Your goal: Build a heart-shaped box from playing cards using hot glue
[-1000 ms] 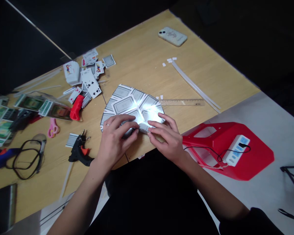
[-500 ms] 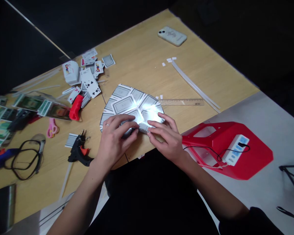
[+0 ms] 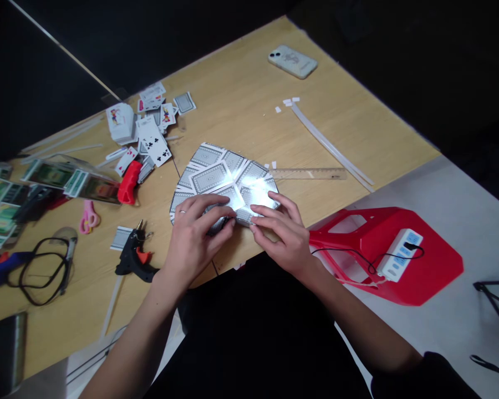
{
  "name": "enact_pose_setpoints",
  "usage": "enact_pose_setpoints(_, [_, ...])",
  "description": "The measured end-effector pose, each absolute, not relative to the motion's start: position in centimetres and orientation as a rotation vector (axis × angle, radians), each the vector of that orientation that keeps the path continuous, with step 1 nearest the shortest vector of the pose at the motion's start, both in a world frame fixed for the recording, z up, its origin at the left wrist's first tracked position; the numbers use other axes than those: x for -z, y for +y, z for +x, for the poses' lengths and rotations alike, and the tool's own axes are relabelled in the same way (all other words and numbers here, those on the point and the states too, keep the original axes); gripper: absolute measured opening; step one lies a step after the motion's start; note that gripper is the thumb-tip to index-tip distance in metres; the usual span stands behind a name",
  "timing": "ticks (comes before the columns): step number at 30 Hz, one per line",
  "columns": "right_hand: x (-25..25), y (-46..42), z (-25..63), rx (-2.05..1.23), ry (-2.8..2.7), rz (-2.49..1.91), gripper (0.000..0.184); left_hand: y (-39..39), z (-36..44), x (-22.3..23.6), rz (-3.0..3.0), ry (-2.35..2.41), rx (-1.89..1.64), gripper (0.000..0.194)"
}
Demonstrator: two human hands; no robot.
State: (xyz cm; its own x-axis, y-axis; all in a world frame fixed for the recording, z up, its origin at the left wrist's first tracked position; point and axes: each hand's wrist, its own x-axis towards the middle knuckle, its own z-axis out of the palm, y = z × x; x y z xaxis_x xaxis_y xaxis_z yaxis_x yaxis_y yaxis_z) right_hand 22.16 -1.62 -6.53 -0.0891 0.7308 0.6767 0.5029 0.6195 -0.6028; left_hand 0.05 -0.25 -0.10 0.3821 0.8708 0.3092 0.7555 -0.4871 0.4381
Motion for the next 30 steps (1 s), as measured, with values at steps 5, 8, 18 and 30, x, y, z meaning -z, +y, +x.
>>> enact_pose_setpoints(5, [6.54,-1.63,22.18,-0.266,-1.749,-1.005,0.037,-0.3,-0.01,0.0,2.421,1.447,-0.749,0.008])
enact_pose_setpoints(8, [6.57,-1.62,22.18,-0.257,-1.746,-1.007,0.036,-0.33,0.0,-0.01,2.42,1.45,-0.738,0.008])
enact_pose_setpoints(18, [6.57,-1.64,22.16,-0.277,-1.737,-1.007,0.039,-0.33,0.03,0.15,2.413,1.459,-0.745,0.009])
enact_pose_setpoints(30, [6.54,-1.58,22.15,-0.264,-1.741,-0.996,0.039,-0.47,0.1,0.08,2.397,1.464,-0.734,0.009])
